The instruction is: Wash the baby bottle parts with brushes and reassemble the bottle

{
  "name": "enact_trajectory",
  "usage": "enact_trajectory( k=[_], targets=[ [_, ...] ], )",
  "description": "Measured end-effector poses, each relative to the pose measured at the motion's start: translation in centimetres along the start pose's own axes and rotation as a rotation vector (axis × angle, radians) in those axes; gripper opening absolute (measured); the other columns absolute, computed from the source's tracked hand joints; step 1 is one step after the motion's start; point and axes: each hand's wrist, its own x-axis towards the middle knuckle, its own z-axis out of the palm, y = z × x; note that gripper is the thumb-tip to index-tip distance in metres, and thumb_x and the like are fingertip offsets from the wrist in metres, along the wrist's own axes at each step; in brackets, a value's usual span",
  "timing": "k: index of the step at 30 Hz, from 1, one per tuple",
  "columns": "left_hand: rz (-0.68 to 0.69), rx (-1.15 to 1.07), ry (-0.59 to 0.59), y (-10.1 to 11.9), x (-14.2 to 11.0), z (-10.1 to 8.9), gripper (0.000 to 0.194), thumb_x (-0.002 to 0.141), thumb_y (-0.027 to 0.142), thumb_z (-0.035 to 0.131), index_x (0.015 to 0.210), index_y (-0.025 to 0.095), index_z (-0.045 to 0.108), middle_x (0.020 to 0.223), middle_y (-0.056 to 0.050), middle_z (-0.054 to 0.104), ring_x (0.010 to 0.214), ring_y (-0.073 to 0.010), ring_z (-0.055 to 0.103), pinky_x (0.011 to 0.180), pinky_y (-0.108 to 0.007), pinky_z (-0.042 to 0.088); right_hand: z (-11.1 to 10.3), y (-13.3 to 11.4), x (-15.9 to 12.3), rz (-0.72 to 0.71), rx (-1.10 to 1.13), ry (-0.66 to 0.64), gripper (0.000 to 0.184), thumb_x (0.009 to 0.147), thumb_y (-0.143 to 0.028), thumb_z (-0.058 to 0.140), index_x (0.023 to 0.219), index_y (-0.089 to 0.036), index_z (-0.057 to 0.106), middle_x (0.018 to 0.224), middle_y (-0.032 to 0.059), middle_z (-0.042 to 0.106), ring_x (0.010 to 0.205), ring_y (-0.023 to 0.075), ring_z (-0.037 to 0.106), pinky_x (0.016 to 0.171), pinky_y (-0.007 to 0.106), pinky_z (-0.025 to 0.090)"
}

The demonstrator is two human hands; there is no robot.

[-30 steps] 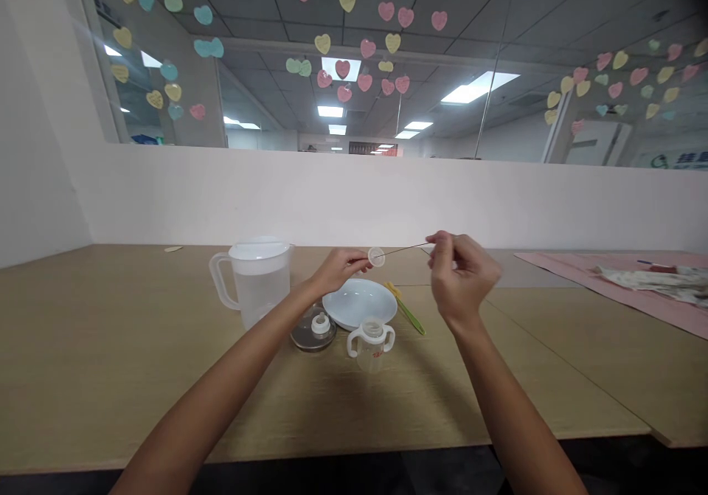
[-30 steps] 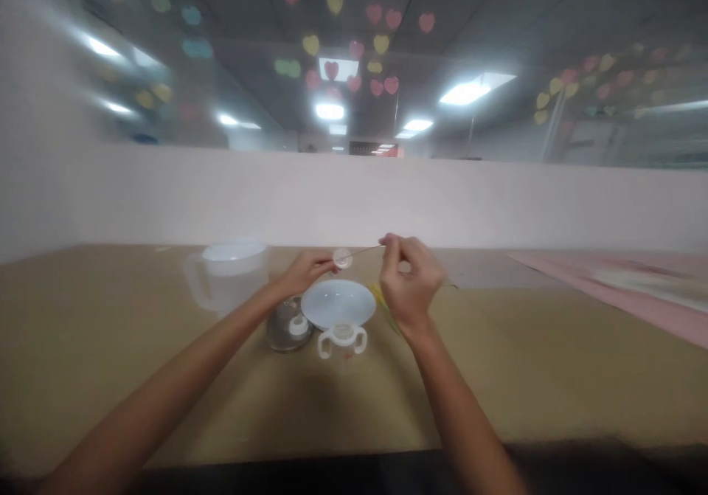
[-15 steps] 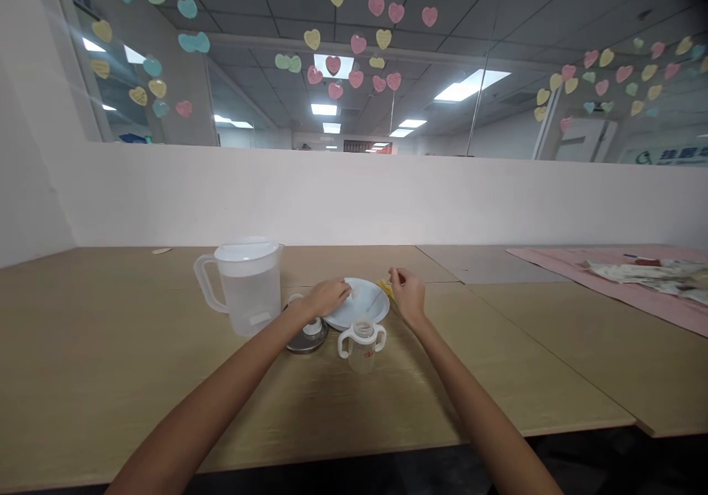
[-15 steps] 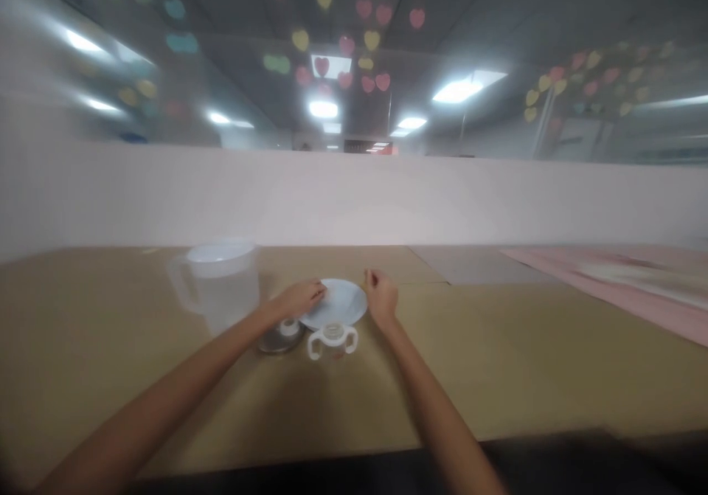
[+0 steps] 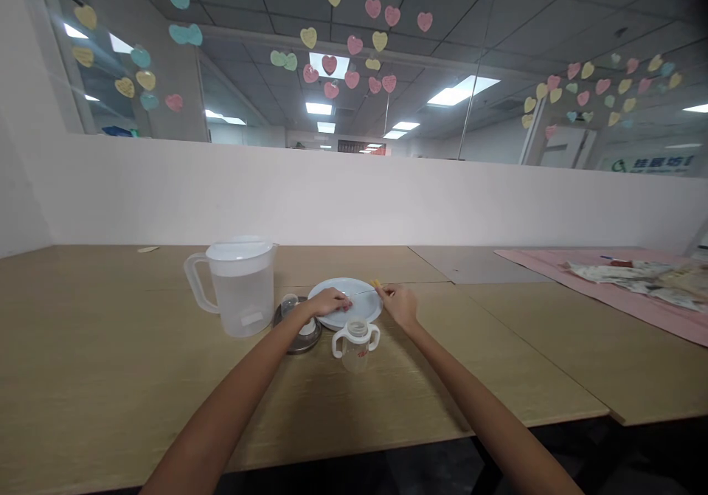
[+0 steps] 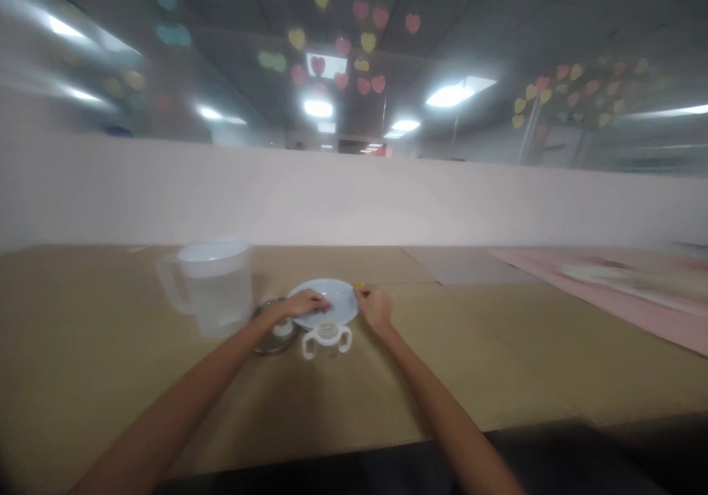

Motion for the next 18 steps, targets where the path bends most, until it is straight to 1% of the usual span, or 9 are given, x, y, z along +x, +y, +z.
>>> enact_trajectory(
  k=[2, 4, 6, 8, 10, 13, 15, 16, 18],
  targets=[
    [-0.036, -0.073, 0.002, 0.3, 0.2, -0.4, 0.035, 0.074, 0.046, 0.058, 0.065, 0.013, 0.066, 0.063, -0.003, 0.067, 0.053, -0.0123, 0.054, 0.052, -0.021, 0.042, 0.1, 0.3, 0.0, 0.018, 0.006, -0.049, 0.043, 0.082, -0.049, 0.049, 0.060, -0.017, 0.068, 0.059, 0.0054, 0.063, 0.055, 0.0172, 0.056, 0.049, 0.023, 0.029],
    [-0.067, -0.133, 0.036, 1.0, 0.4, -1.0, 0.044, 0.081, 0.051, 0.048, 0.084, 0.010, 0.067, 0.079, -0.008, 0.069, 0.060, -0.0124, 0.056, 0.059, -0.023, 0.046, 0.1, 0.6, 0.2, 0.029, 0.029, -0.104, 0.046, 0.080, -0.051, 0.050, 0.052, -0.017, 0.063, 0.049, 0.0025, 0.057, 0.048, 0.0150, 0.052, 0.047, 0.023, 0.027],
    [-0.078, -0.187, 0.086, 2.4, 0.4, -1.7, 0.052, 0.085, 0.053, 0.041, 0.101, 0.009, 0.062, 0.092, -0.012, 0.068, 0.065, -0.0117, 0.057, 0.066, -0.026, 0.048, -0.1, 0.8, 0.4, 0.040, 0.059, -0.148, 0.049, 0.078, -0.053, 0.051, 0.047, -0.017, 0.059, 0.043, 0.0006, 0.051, 0.044, 0.0134, 0.048, 0.046, 0.022, 0.026],
    [-0.072, -0.261, 0.103, 4.2, 0.2, -2.4, 0.054, 0.086, 0.054, 0.039, 0.110, 0.010, 0.058, 0.100, -0.013, 0.066, 0.069, -0.0110, 0.057, 0.072, -0.027, 0.048, -0.6, 0.7, 0.7, 0.051, 0.087, -0.158, 0.052, 0.079, -0.054, 0.049, 0.043, -0.017, 0.054, 0.040, 0.0001, 0.046, 0.042, 0.0128, 0.045, 0.046, 0.023, 0.026],
    [-0.056, -0.412, 0.081, 6.1, -0.3, -2.8, 0.051, 0.083, 0.054, 0.047, 0.109, 0.012, 0.059, 0.101, -0.012, 0.065, 0.071, -0.0114, 0.058, 0.076, -0.028, 0.047, -1.5, 0.0, 0.8, 0.056, 0.110, -0.140, 0.056, 0.082, -0.056, 0.043, 0.044, -0.017, 0.053, 0.040, 0.0003, 0.044, 0.042, 0.0127, 0.044, 0.046, 0.024, 0.027],
    [-0.021, -0.473, 0.044, 8.5, -1.5, -2.7, 0.046, 0.081, 0.053, 0.052, 0.100, 0.012, 0.063, 0.097, -0.011, 0.066, 0.075, -0.0122, 0.058, 0.077, -0.027, 0.046, -3.6, -2.6, 0.5, 0.023, 0.225, -0.099, 0.060, 0.086, -0.059, 0.031, 0.054, -0.016, 0.057, 0.045, 0.0003, 0.047, 0.044, 0.0125, 0.044, 0.048, 0.024, 0.031],
    [-0.012, -0.465, 0.011, 9.4, -2.6, -2.2, 0.043, 0.082, 0.052, 0.052, 0.094, 0.012, 0.065, 0.095, -0.010, 0.066, 0.076, -0.0129, 0.057, 0.078, -0.027, 0.045, -5.3, -4.9, -0.4, -0.063, 0.494, -0.064, 0.060, 0.086, -0.061, 0.029, 0.065, -0.015, 0.060, 0.051, 0.0007, 0.050, 0.046, 0.0128, 0.046, 0.047, 0.023, 0.033],
    [-0.015, -0.453, -0.012, 9.7, -3.0, -1.8, 0.042, 0.083, 0.051, 0.051, 0.092, 0.012, 0.065, 0.093, -0.010, 0.067, 0.077, -0.0133, 0.057, 0.078, -0.027, 0.045, -6.2, -6.0, -0.9, -0.123, 0.584, -0.042, 0.058, 0.086, -0.062, 0.031, 0.071, -0.015, 0.062, 0.057, 0.0015, 0.054, 0.049, 0.0129, 0.048, 0.047, 0.023, 0.035],
    [-0.038, -0.408, -0.044, 10.0, -3.9, -1.1, 0.039, 0.084, 0.048, 0.050, 0.090, 0.013, 0.066, 0.090, -0.008, 0.067, 0.077, -0.0138, 0.057, 0.076, -0.026, 0.045, -7.6, -7.9, -2.2, -0.266, 0.609, 0.020, 0.050, 0.085, -0.059, 0.040, 0.081, -0.016, 0.064, 0.071, 0.0038, 0.061, 0.059, 0.0141, 0.053, 0.052, 0.023, 0.039]
  ],
)
